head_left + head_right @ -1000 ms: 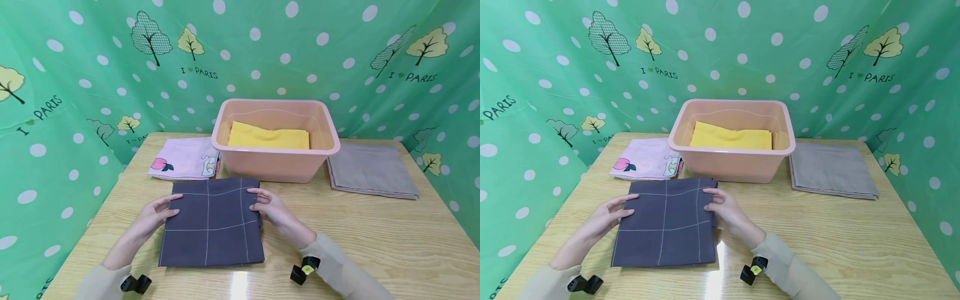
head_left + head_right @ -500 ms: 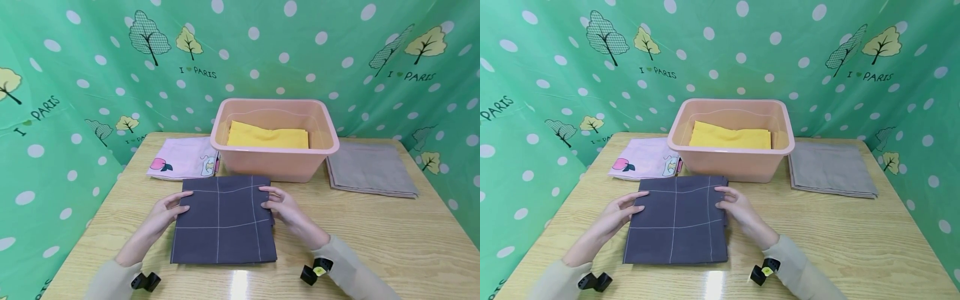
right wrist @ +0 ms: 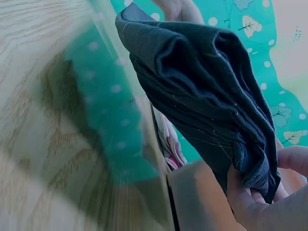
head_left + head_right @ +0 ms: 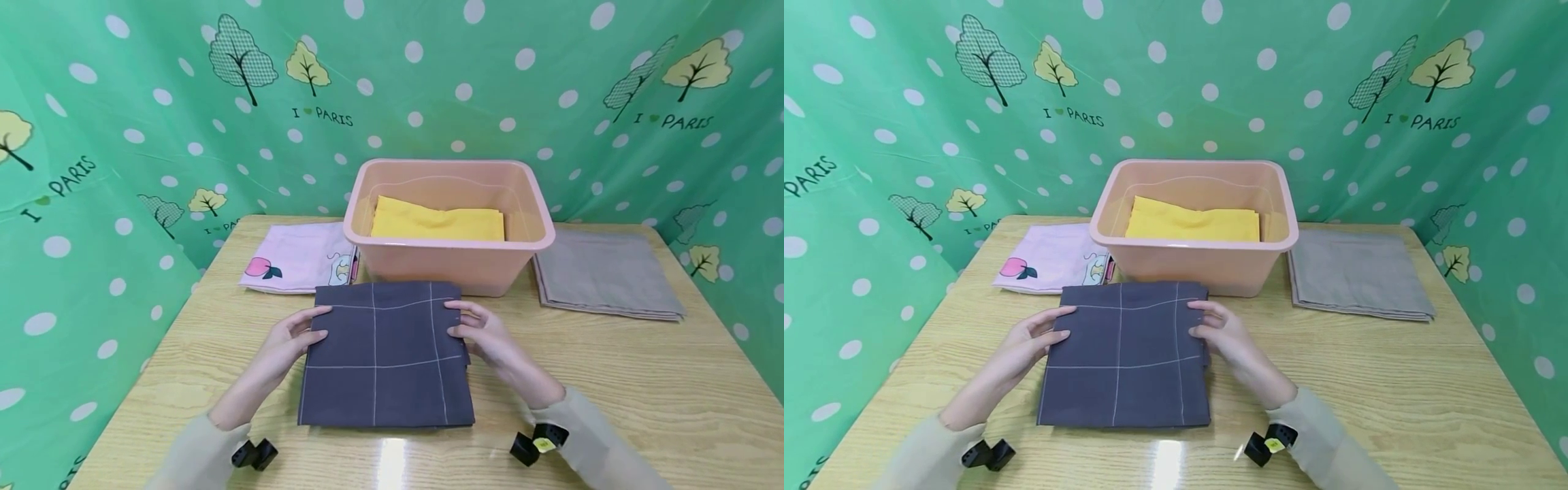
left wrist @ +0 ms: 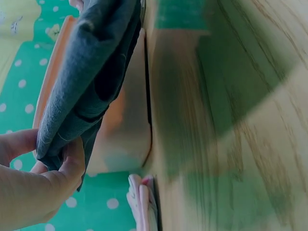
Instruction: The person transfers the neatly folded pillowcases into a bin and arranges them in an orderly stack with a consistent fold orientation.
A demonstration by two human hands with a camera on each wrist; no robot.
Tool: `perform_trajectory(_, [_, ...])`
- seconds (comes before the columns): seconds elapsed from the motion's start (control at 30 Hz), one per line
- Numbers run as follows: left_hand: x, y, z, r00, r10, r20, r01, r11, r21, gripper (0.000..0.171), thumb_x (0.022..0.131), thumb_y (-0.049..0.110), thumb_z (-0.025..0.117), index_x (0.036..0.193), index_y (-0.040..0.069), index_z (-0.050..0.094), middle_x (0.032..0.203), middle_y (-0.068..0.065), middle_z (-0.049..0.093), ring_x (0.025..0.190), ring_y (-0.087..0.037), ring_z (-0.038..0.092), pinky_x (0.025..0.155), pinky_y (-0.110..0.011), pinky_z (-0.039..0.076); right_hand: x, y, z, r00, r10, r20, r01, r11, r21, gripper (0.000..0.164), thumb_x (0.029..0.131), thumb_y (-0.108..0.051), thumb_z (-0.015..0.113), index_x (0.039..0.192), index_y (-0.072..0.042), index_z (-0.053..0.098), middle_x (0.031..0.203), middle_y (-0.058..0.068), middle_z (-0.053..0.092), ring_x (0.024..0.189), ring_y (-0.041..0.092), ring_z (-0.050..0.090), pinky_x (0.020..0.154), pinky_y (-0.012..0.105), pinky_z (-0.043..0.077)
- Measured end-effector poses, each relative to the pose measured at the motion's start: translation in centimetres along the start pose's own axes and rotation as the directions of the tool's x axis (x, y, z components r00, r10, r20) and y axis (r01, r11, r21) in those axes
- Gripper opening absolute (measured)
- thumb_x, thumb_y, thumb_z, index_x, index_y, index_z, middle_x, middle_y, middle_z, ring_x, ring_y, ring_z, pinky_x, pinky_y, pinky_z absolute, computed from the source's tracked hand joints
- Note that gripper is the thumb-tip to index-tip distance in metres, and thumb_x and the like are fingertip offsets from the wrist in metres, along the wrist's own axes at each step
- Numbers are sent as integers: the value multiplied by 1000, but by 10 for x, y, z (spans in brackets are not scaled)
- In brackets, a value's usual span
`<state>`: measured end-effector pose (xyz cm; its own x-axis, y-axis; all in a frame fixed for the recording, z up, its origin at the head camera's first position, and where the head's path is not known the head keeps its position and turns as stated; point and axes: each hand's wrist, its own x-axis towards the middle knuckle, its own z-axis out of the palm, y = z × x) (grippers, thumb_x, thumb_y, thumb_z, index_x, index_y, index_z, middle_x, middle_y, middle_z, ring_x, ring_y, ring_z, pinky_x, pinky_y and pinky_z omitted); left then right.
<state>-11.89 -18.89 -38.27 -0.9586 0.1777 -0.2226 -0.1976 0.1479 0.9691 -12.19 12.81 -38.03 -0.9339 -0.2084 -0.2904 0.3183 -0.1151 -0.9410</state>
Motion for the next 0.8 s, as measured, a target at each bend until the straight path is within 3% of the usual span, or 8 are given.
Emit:
perform_trajectory(0.43, [-1, 10, 15, 999, 27, 18, -27, 1000, -17, 48, 83, 12, 61, 128, 8, 46, 127, -14, 47, 96, -13, 56, 81, -24, 45, -15, -8, -20, 1000, -25, -2, 25, 997, -68, 40, 78, 1, 60, 115, -13, 54, 105, 5, 56, 85, 13, 58, 68, 26, 50])
perform_trajectory(0.63, [-3, 13, 20, 997, 77, 18, -76, 997, -12, 46, 81, 8, 61, 125, 6, 48, 123, -15, 50, 97, -14, 57, 81, -24, 46, -24, -12, -26, 999, -46, -19, 44, 993, -110, 38, 77, -1, 63, 110, -18, 57, 106, 5, 57, 84, 14, 60, 70, 27, 50])
perform_trajectory(0.73, [-4, 14, 23, 995, 102, 2, -102, 995, -1, 44, 80, 5, 62, 123, 5, 51, 118, -16, 53, 93, -15, 59, 78, -26, 48, -23, -5, -36, 996, -93, -1, 92, 987, -133, 41, 75, -8, 67, 114, -16, 55, 108, 7, 57, 87, 16, 59, 69, 29, 50])
perform_trajectory(0.8, [-5, 15, 24, 994, 113, -16, -112, 994, 17, 44, 80, 6, 63, 122, 6, 52, 117, -15, 54, 91, -14, 59, 77, -25, 48, -13, 11, -50, 991, -133, 18, 134, 981, -137, 45, 76, -10, 68, 118, -14, 54, 111, 9, 57, 89, 19, 59, 69, 31, 51])
